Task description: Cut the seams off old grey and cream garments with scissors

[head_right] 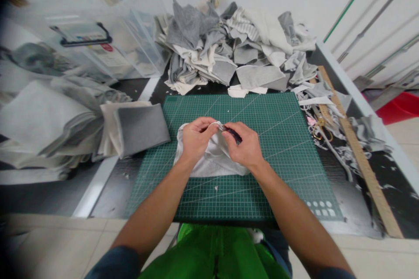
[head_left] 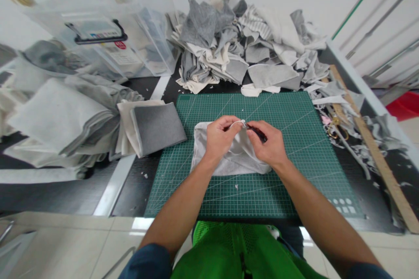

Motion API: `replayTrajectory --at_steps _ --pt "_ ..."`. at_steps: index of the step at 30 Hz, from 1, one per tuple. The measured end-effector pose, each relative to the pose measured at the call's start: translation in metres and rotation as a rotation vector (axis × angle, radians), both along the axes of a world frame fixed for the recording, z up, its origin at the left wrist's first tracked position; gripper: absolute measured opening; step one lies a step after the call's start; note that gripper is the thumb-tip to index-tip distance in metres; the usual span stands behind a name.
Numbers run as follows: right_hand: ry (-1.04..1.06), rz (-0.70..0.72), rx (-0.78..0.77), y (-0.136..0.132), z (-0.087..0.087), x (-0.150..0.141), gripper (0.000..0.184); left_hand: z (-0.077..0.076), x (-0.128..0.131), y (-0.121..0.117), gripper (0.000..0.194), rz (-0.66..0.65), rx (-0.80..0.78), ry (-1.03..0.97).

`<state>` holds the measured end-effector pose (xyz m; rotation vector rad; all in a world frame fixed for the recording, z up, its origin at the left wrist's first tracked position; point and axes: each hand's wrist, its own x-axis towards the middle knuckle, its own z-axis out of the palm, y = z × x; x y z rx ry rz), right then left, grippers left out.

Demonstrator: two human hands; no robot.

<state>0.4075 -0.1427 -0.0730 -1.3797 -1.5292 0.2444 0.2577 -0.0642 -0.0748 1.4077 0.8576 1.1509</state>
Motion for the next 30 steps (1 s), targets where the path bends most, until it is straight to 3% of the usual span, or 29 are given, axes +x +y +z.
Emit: replayTrajectory --at_steps 9,30 --pt "0.027 -0.015 0.018 -0.0004 0.002 -0.0023 0.019 -0.0008 0.0013 -0.0058 0.012 -0.013 0.097 0.079" --pt "0.098 -0.03 -0.026 0.001 -0.0017 -0.0032 0.019 -0.0033 0.0016 -0.0061 0.012 -0.012 0.116 0.067"
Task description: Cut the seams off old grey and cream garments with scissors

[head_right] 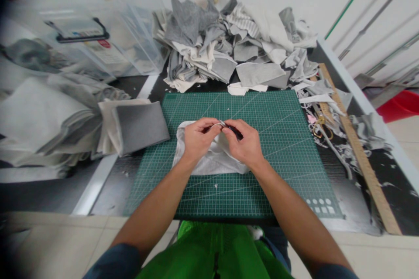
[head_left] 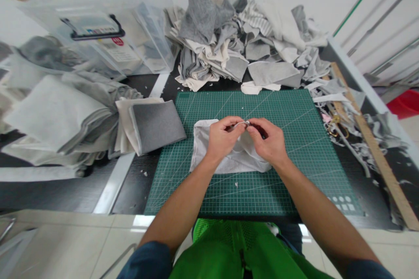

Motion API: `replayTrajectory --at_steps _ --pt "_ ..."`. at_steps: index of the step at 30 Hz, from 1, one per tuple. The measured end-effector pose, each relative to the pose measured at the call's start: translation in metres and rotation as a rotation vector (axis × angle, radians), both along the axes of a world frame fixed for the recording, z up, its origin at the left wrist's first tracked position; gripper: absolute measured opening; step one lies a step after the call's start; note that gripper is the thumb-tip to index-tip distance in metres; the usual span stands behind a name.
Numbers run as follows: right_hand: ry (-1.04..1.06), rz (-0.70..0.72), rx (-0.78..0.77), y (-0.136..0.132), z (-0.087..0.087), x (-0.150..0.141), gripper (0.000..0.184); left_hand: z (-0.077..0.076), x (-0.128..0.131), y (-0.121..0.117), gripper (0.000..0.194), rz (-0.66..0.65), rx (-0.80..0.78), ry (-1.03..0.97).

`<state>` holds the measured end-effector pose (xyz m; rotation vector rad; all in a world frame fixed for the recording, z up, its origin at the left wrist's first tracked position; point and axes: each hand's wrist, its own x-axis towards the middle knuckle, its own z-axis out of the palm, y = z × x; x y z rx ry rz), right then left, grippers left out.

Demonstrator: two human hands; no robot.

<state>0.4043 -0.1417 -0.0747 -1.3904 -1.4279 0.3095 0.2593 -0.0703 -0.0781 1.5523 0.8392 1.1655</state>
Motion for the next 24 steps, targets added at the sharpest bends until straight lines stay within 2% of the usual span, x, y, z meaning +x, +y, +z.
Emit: replayTrajectory --at_steps 8,13,21,24 --pt "0.034 -0.029 -0.002 0.0011 -0.0002 0.0014 0.016 0.0053 -0.0014 -0.0005 0.007 0.012 0.007 0.008" --pt "-0.067 -0.033 0.008 -0.0002 0.0034 0.0056 0.017 0.0058 -0.0023 0.0 0.004 0.039 0.006 0.025" --pt "-0.223 -0.009 0.02 -0.0021 0.009 0.0079 0.016 0.008 -0.0081 0.0039 0.008 0.052 0.166 0.176" --pt "-0.246 0.003 0.029 -0.0025 0.0084 0.0082 0.017 0.0103 -0.0085 0.0032 0.011 0.03 0.173 0.196"
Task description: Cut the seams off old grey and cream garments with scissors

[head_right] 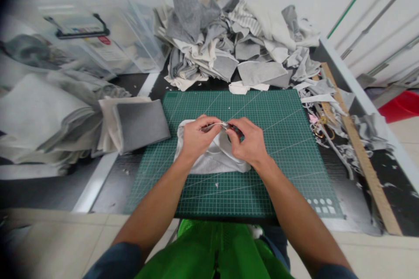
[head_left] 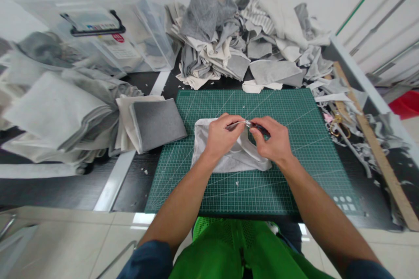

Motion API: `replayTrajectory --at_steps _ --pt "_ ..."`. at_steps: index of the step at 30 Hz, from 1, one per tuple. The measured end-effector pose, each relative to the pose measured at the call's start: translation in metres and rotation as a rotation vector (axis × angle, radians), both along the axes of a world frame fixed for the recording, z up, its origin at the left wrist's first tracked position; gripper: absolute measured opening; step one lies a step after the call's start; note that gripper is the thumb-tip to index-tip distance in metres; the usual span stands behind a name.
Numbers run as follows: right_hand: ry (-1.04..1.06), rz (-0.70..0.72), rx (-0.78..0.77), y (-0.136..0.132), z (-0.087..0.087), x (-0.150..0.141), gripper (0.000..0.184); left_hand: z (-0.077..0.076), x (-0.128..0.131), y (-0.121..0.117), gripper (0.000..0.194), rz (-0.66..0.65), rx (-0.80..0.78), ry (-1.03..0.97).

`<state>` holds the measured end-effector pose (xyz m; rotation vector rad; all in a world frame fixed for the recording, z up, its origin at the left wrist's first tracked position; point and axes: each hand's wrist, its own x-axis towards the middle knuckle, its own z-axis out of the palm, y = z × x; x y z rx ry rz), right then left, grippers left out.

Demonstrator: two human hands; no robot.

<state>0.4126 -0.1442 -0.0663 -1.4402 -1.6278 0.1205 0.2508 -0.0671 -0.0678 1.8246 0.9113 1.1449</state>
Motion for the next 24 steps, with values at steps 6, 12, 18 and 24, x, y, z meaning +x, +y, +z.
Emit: replayTrajectory --at_steps 6,12,18,24 --pt "-0.008 0.026 0.019 -0.0005 -0.0009 0.0006 0.017 0.0024 0.0006 -0.002 0.011 -0.043 -0.047 -0.01" --pt "-0.024 0.023 0.018 -0.0007 0.0017 -0.0002 0.017 0.0007 0.0009 -0.0014 0.013 -0.025 0.003 0.019" --pt "-0.05 0.009 0.026 0.0001 0.0 0.0004 0.016 0.0014 0.0013 -0.0019 0.015 0.017 0.049 0.101" --pt "-0.052 -0.006 0.028 0.001 -0.0023 0.0007 0.015 0.0009 0.0013 -0.0026 0.011 0.031 0.037 0.099"
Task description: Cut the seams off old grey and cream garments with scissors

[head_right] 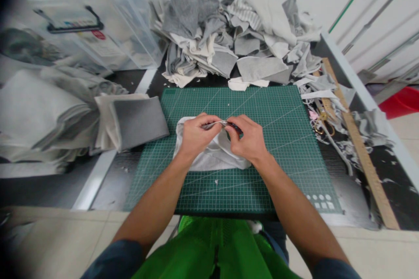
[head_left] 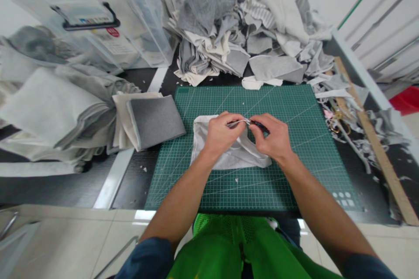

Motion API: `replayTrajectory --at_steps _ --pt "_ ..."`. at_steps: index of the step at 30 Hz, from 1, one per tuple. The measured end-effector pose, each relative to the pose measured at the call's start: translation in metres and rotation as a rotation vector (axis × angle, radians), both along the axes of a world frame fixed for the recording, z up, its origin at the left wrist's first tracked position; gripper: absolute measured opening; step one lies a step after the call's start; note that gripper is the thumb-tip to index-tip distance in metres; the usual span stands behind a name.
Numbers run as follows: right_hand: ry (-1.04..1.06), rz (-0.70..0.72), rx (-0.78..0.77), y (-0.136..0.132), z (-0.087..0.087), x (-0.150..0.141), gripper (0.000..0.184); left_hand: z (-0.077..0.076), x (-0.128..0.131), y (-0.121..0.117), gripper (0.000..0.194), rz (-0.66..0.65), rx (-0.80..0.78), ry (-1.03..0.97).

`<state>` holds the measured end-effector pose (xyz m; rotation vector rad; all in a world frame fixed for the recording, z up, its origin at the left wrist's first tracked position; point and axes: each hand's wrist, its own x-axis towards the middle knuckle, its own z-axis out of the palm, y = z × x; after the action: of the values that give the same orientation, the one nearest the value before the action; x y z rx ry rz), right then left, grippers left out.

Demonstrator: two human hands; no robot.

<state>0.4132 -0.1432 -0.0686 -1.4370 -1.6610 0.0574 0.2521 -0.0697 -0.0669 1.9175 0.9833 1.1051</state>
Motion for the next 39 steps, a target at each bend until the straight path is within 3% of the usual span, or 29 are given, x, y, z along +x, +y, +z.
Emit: replayTrajectory --at_steps 11,27,34,39 --pt "0.02 0.01 -0.001 -0.0013 0.0042 0.0022 0.017 -0.0065 0.002 0.0019 0.007 -0.046 -0.174 -0.174" --pt "0.046 -0.006 -0.012 -0.0008 0.0038 0.0 0.013 -0.0088 0.0006 0.0037 0.008 -0.045 -0.136 -0.151" --pt "0.162 -0.14 0.0 -0.0015 0.0025 0.0027 0.02 -0.0063 0.0012 0.002 0.009 -0.035 -0.167 -0.159" --pt "0.054 -0.026 -0.018 -0.0027 0.0055 0.0012 0.019 -0.0047 -0.0008 0.0026 0.008 -0.019 -0.127 -0.117"
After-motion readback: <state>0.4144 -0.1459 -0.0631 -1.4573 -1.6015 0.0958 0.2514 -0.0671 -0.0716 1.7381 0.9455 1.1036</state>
